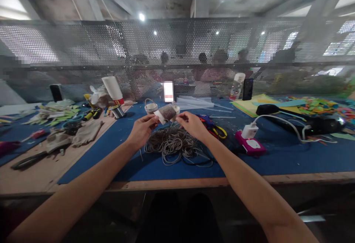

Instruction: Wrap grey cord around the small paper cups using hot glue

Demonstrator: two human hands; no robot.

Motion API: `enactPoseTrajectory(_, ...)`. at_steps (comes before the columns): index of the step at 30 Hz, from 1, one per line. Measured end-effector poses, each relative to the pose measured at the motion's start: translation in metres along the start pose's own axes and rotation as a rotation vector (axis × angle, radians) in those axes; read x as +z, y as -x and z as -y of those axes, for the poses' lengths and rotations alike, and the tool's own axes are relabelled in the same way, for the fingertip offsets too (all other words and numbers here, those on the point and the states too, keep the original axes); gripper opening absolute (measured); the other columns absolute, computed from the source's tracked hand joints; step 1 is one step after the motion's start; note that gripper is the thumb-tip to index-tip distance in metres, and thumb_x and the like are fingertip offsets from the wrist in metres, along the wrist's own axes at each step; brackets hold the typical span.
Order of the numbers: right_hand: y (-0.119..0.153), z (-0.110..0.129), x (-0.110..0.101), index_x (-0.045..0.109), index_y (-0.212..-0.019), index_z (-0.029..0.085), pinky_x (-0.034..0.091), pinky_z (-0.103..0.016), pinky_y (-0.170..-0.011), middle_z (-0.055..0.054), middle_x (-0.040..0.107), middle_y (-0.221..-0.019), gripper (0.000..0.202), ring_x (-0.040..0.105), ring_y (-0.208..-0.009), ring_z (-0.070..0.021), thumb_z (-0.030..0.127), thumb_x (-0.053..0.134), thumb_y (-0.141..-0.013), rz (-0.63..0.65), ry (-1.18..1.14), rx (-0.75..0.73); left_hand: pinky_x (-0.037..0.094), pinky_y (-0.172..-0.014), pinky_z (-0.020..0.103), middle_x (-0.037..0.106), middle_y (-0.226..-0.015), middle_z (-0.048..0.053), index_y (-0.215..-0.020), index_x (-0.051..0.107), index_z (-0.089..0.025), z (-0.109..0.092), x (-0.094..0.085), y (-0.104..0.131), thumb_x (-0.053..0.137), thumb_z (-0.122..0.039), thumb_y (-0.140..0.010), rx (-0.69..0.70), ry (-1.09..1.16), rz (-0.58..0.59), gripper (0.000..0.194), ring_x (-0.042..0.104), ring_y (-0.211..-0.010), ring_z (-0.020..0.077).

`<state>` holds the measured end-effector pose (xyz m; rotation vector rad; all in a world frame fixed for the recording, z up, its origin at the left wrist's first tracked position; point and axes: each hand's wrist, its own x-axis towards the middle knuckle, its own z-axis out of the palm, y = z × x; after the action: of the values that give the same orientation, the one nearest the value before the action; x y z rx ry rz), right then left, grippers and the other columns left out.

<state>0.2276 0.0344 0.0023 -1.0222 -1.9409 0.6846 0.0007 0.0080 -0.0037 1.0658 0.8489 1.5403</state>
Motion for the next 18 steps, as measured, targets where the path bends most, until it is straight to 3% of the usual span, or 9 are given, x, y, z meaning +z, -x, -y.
enactPoseTrajectory(5,0.010,0.015,0.016,0.053,-0.113,0.018,0.047,-0.027,-0.050,-0.012,0.071,-0.112,0.036,0.064,-0.055,-0.0111,0.039,0.063,-0.086,0.221,-0.397,0.150,0.048,-0.070,0.024,0.072,-0.078,0.004,-0.082,0.076,-0.014,-0.001,0.002,0.001,0.089,-0.029,-0.061,-0.003,0.012,-0.006,0.029,0.064,-0.073,0.0123)
enactPoseTrajectory(9,0.012,0.019,0.015,0.059,-0.111,0.017,0.046,-0.024,-0.050,-0.008,0.073,-0.096,0.037,0.059,-0.056,-0.0095,0.039,0.069,-0.083,0.281,-0.436,0.157,0.048,-0.070,0.025,0.071,-0.077,0.004,-0.081,0.076,-0.015,0.000,0.002,0.000,0.088,-0.029,-0.062,0.010,0.002,0.000,0.026,0.063,-0.072,0.0117)
enactPoseTrajectory(15,0.012,0.020,0.009,0.070,-0.094,0.017,0.046,-0.026,-0.061,-0.003,0.069,-0.076,0.025,0.061,-0.065,-0.0129,0.040,0.064,-0.087,0.153,-0.153,0.016,0.050,-0.074,0.028,0.071,-0.076,0.004,-0.081,0.078,-0.016,0.000,0.003,0.002,0.086,-0.035,-0.065,0.121,-0.176,-0.022,0.026,0.063,-0.072,0.0143)
enactPoseTrajectory(18,0.015,0.023,0.008,0.070,-0.095,0.019,0.046,-0.027,-0.070,-0.002,0.071,-0.082,0.024,0.063,-0.073,-0.0149,0.040,0.060,-0.091,0.028,0.053,-0.138,0.050,-0.075,0.029,0.072,-0.078,0.003,-0.083,0.079,-0.016,-0.002,0.005,0.006,0.083,-0.036,-0.068,0.232,-0.325,-0.044,0.025,0.063,-0.075,0.0165)
